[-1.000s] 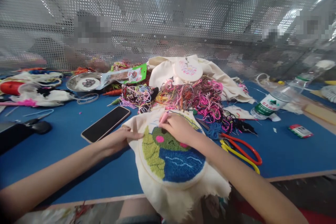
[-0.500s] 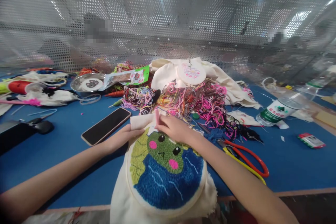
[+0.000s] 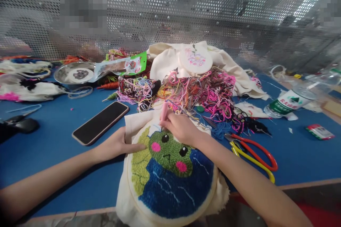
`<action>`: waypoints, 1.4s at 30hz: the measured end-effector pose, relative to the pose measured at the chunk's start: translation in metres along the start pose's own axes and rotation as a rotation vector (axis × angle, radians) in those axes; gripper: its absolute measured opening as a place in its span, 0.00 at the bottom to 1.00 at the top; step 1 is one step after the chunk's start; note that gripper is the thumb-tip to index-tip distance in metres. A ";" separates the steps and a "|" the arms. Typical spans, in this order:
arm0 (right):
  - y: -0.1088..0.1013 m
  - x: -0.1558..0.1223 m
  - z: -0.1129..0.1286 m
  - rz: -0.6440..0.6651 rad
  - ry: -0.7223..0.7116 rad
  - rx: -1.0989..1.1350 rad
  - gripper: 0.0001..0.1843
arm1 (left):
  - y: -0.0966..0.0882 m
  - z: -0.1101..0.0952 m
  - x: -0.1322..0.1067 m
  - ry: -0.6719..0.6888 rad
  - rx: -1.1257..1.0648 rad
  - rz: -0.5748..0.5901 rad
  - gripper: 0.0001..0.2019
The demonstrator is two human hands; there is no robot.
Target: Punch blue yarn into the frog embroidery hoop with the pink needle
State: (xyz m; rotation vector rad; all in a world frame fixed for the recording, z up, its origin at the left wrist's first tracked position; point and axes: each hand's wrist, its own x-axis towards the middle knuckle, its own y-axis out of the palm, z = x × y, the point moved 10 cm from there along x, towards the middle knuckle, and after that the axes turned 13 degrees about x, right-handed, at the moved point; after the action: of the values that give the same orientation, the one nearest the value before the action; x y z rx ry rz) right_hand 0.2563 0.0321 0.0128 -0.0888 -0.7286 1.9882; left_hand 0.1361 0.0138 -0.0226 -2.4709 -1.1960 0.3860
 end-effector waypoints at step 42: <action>-0.008 -0.005 0.000 -0.108 0.014 0.037 0.13 | -0.005 0.004 -0.004 0.024 0.013 -0.080 0.33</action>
State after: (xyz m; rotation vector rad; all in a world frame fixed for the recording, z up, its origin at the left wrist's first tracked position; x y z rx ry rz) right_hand 0.2654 0.0306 0.0162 -0.0398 -0.6735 1.8956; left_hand 0.1291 0.0145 -0.0241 -2.4010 -1.2734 0.3396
